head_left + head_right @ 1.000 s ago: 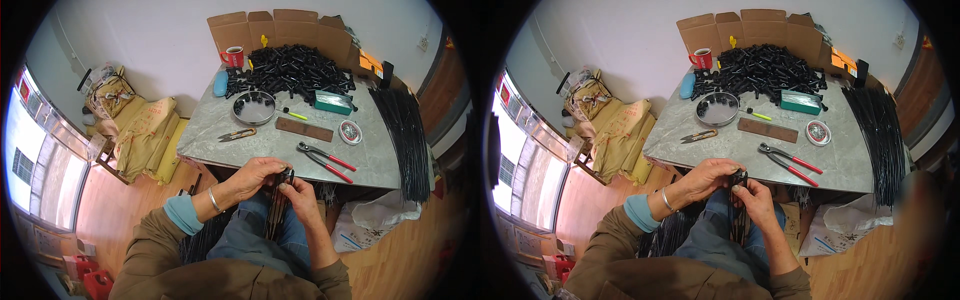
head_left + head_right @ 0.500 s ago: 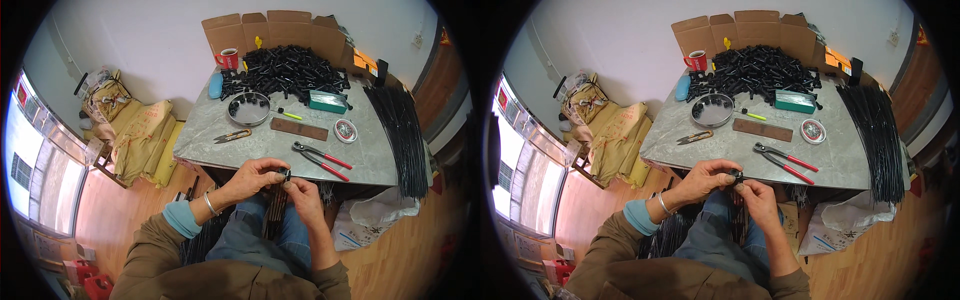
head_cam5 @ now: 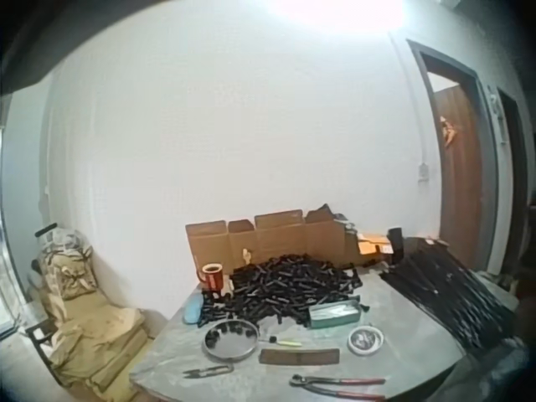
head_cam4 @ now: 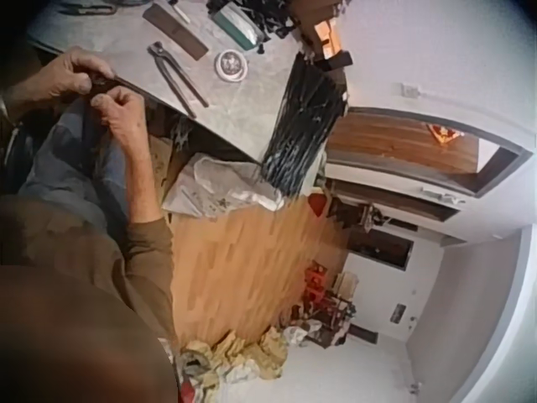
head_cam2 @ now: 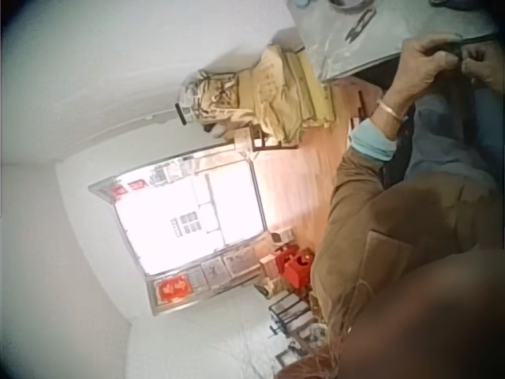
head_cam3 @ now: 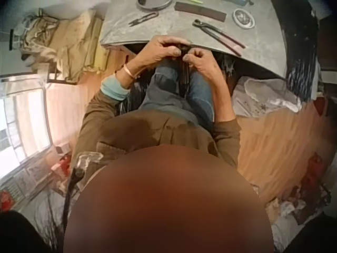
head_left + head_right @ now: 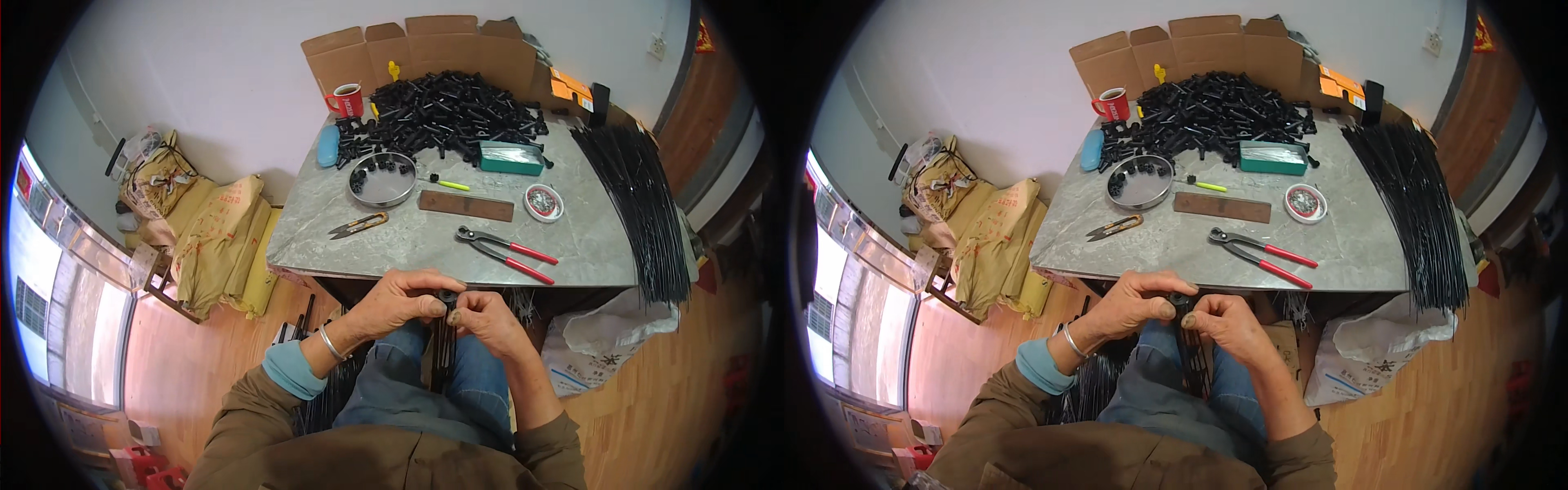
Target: Assembling black plastic rods into a comb-like holder using pliers on a production floor.
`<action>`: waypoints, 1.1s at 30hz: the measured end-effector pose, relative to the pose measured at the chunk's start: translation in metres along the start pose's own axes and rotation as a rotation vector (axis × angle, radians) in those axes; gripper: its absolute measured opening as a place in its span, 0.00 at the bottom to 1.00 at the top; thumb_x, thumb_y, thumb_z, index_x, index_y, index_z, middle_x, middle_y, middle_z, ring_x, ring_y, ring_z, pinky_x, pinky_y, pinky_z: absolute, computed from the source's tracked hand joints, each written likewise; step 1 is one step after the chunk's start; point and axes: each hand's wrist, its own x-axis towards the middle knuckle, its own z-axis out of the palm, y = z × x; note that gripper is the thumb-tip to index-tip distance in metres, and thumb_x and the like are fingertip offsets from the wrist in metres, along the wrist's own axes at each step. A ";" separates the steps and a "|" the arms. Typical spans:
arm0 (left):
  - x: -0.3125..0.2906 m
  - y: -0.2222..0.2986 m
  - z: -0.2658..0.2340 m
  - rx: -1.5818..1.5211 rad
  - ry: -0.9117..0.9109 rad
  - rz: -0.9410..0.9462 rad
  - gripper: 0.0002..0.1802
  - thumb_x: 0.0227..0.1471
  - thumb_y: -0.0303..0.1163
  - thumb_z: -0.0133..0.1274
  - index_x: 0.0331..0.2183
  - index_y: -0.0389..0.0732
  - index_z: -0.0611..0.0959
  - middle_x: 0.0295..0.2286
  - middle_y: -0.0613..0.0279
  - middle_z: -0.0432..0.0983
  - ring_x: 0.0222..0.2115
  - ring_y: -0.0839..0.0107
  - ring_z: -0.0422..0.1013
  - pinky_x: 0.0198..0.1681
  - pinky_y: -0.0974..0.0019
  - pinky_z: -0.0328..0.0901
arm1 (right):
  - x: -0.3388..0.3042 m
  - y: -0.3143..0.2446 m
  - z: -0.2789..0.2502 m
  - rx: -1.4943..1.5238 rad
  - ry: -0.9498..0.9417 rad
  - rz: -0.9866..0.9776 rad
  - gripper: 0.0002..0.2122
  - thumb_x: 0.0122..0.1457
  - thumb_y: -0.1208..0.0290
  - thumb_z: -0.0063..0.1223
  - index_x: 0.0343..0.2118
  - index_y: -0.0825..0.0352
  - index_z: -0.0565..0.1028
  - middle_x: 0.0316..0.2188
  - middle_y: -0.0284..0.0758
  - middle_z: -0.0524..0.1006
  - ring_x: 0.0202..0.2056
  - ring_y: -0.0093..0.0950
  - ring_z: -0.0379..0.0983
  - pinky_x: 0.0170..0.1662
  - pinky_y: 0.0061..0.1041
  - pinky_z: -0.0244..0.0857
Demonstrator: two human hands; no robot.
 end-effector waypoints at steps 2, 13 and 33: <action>-0.001 0.000 0.000 0.037 -0.047 0.040 0.16 0.47 0.29 0.59 0.40 0.37 0.83 0.31 0.66 0.73 0.29 0.80 0.66 0.32 0.76 0.62 | -0.001 0.003 0.001 0.009 0.027 0.000 0.08 0.52 0.69 0.61 0.24 0.66 0.74 0.20 0.26 0.73 0.22 0.15 0.66 0.26 0.16 0.60; 0.001 -0.038 0.023 -0.418 0.171 0.115 0.16 0.45 0.27 0.62 0.38 0.40 0.77 0.38 0.65 0.70 0.37 0.77 0.66 0.43 0.74 0.62 | -0.014 0.005 0.004 0.018 0.018 0.001 0.11 0.52 0.67 0.63 0.23 0.65 0.73 0.20 0.24 0.71 0.21 0.13 0.62 0.24 0.14 0.56; -0.007 -0.051 0.058 -0.300 0.614 0.131 0.18 0.58 0.38 0.50 0.41 0.32 0.78 0.33 0.60 0.74 0.34 0.75 0.70 0.40 0.72 0.66 | -0.011 0.024 0.021 -0.026 0.251 -0.085 0.16 0.51 0.66 0.64 0.16 0.64 0.68 0.15 0.25 0.69 0.19 0.13 0.62 0.22 0.15 0.55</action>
